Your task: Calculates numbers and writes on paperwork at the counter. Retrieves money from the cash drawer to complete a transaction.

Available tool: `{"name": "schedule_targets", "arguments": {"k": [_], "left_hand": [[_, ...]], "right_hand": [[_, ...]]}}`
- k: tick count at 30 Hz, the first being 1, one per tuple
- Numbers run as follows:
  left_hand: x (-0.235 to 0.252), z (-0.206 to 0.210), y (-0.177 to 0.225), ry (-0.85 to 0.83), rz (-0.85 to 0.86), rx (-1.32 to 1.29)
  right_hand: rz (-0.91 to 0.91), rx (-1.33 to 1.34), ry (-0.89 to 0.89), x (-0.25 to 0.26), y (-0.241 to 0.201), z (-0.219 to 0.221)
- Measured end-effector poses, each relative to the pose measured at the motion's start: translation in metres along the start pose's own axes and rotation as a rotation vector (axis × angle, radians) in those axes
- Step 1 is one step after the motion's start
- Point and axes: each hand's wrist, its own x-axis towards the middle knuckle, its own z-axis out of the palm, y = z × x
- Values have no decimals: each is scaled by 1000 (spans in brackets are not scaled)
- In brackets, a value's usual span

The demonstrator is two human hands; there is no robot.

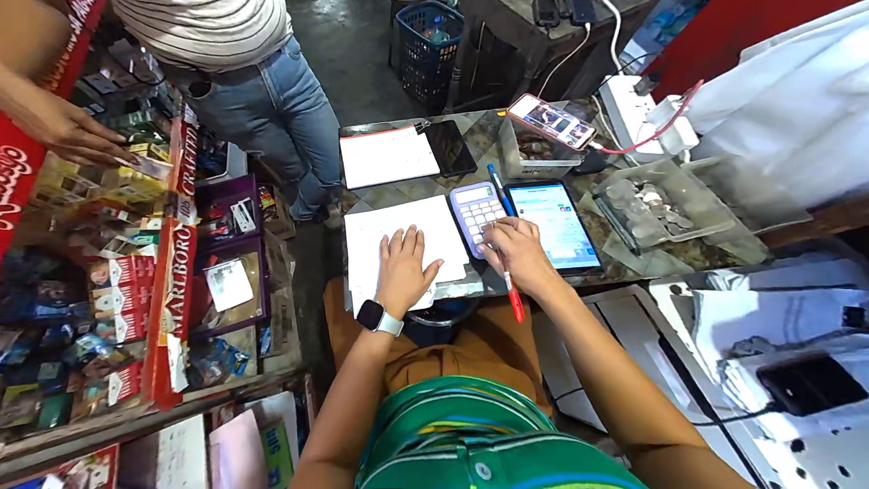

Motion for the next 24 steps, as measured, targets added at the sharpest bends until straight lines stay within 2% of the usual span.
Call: {"name": "schedule_targets", "arguments": {"k": [4, 8, 13, 20, 24], "left_hand": [[1, -1, 1, -24, -3, 9], [0, 1, 1, -7, 5, 10], [-1, 1, 2, 4, 5, 21], [-2, 0, 3, 15, 12, 25], [-1, 1, 3, 34, 14, 19]], "right_hand": [[36, -35, 55, 0, 1, -2], [82, -42, -5, -5, 6, -6], [35, -75, 135, -21, 3, -11], [118, -30, 106, -35, 2, -3], [94, -83, 121, -31, -1, -1]]}}
